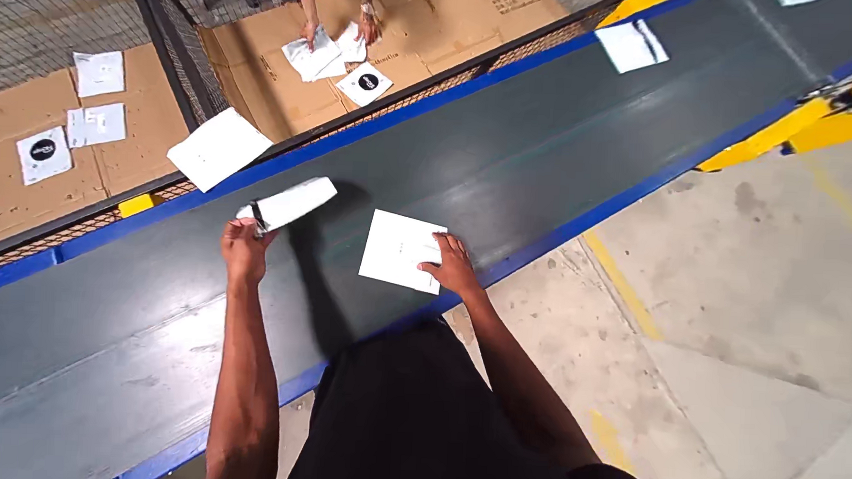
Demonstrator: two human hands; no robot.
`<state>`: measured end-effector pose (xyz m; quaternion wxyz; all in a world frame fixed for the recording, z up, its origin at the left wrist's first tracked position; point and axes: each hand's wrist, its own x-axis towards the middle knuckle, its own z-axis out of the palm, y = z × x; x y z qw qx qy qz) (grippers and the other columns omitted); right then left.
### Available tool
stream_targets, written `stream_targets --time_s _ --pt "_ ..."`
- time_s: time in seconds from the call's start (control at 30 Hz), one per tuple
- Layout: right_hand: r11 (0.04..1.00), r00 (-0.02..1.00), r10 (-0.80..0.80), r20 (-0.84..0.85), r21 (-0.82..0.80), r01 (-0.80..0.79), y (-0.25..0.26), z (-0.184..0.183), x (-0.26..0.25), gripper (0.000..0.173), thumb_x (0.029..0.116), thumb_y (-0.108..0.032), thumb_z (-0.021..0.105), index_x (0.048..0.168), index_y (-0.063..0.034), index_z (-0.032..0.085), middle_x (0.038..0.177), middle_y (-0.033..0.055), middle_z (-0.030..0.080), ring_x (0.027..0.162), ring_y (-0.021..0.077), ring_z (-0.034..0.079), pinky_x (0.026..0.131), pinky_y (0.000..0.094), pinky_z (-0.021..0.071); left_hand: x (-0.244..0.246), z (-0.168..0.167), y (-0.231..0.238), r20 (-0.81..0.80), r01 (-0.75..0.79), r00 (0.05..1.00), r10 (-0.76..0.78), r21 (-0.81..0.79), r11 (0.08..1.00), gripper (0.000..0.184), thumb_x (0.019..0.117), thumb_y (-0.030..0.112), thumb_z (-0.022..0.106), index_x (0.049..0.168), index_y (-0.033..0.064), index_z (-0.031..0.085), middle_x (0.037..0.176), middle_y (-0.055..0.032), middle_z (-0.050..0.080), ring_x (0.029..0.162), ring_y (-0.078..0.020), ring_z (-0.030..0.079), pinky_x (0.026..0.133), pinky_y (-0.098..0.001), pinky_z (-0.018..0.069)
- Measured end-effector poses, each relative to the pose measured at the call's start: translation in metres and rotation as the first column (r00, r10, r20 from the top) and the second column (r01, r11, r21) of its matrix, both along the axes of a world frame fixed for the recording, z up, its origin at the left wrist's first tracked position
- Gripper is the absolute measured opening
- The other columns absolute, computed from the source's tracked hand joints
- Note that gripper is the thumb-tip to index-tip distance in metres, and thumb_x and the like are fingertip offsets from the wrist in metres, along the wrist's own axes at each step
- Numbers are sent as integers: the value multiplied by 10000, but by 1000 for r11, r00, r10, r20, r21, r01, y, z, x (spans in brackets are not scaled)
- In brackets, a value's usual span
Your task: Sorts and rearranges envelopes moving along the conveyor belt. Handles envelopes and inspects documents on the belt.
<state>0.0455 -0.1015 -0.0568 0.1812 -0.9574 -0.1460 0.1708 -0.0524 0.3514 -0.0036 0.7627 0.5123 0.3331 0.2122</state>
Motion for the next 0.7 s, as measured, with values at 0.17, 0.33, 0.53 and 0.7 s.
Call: stream_targets --time_s 0.17,0.33,0.53,0.7 --pt "999 999 -38 13 21 38 -2 -4 -12 930 767 -669 751 1509 -167 502 1576 123 446 1434 348 427 1139 578 390 79 63 9 82 -10 997 8 21 1000 163 1055 46 412 1219 39 415 1149 -178 634 999 -374 706 848 -602 612" --pt "993 993 -118 9 29 118 -9 -6 -15 976 742 -749 726 1504 -179 509 1600 111 417 1442 329 423 1133 560 405 182 74 30 214 80 972 -97 87 993 179 1057 76 418 1232 68 384 1203 -145 568 1065 -347 659 875 -601 597" --pt "983 984 -174 -31 50 175 -4 -6 -9 1040 741 -723 756 1544 -138 448 1573 121 443 1409 344 448 1140 552 406 226 42 -12 -386 600 793 -470 369 710 839 974 447 662 1587 76 226 1518 -191 450 1221 -276 621 953 -450 590" --pt "986 989 -136 -59 89 141 15 -5 -4 981 781 -644 784 1546 -136 438 1487 151 519 1317 333 540 1090 530 466 115 -28 -122 -715 898 407 -568 427 105 725 924 538 694 1437 49 541 1476 -235 496 1345 -408 501 1088 -615 438"
